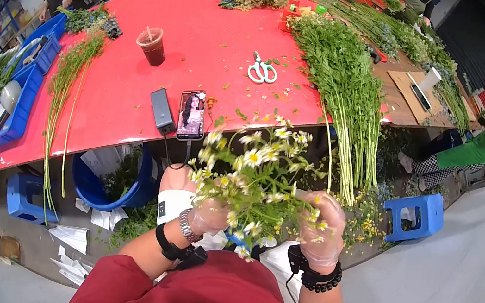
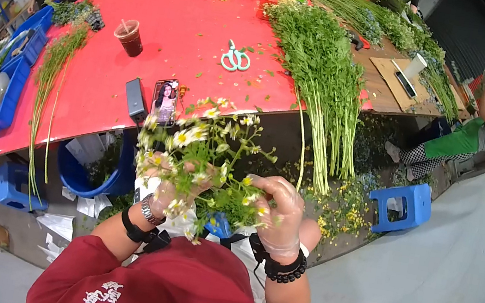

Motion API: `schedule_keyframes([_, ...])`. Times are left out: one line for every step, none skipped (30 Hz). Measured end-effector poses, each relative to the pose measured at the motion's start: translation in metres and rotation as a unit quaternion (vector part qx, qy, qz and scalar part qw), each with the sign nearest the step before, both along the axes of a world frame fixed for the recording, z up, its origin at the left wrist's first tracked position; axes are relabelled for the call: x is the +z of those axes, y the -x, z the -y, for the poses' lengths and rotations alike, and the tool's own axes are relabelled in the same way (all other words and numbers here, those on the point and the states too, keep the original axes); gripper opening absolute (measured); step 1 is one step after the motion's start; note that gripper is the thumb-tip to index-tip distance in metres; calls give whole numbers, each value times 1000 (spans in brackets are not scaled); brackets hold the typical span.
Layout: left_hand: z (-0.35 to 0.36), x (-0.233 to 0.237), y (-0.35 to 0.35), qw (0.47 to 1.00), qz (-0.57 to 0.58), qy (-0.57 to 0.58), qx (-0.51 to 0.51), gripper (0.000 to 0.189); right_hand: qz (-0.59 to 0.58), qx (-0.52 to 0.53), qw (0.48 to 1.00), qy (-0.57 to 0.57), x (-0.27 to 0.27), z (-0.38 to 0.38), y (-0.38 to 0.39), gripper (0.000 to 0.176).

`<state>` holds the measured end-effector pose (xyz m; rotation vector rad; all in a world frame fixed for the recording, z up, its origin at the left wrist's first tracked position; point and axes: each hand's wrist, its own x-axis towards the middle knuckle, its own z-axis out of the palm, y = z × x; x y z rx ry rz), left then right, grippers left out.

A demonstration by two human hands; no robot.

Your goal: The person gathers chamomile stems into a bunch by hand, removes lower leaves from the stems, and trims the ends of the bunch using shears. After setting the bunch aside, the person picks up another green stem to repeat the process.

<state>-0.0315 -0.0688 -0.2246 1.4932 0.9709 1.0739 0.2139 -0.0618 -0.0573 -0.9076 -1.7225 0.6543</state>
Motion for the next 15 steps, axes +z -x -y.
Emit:
schedule_keyframes([4, 9, -2, 980, 174, 94, 1, 36, 34, -9, 999, -20, 3, 2, -2, 26])
schedule_keyframes([8, 19, -5, 921, 341, 185, 2, 28, 68, -17, 997, -40, 9, 4, -3, 26])
schedule_keyframes([6, 29, -8, 893, 404, 177, -84, 34, 118, -10, 988, -98, 19, 7, -4, 29])
schedule_keyframes([7, 37, -3, 869, 429, 217, -119, 36, 118, -12, 988, -97, 22, 9, -5, 29])
schedule_keyframes([8, 37, 3, 804, 496, 305, -122, 38, 175, -42, 972, -152, 23, 11, -8, 31])
schedule_keyframes([8, 36, 5, 726, 555, 388, -123, 40, 231, -72, 948, -206, 26, 13, -10, 33])
schedule_keyframes([12, 28, -1, 817, 503, 267, -94, 40, 242, -88, 939, -226, 30, 14, -11, 37])
schedule_keyframes([16, 21, -7, 886, 438, 140, -63, 43, 242, -89, 940, -224, 29, 14, -12, 37])
schedule_keyframes([17, 16, 7, 848, 468, 236, -83, 44, 261, -123, 936, -203, 28, 14, -13, 38])
schedule_keyframes([16, 36, 17, 799, 492, 329, -103, 46, 278, -156, 930, -182, 26, 14, -15, 38])
schedule_keyframes([18, 26, 15, 810, 499, 302, -63, 44, 265, -158, 938, -156, 21, 13, -20, 38])
schedule_keyframes([12, 102, 8, 938, 323, 43, -116, 41, 264, -160, 938, -155, 12, 12, -25, 38])
schedule_keyframes([11, 96, 15, 896, 368, 213, -130, 44, 221, -195, 944, -151, 2, 11, -29, 35])
schedule_keyframes([10, 84, 25, 823, 400, 378, -138, 48, 176, -229, 946, -144, -6, 12, -33, 33])
schedule_keyframes([16, 63, 31, 680, 578, 420, -166, 51, 189, -247, 944, -110, -10, 15, -37, 35])
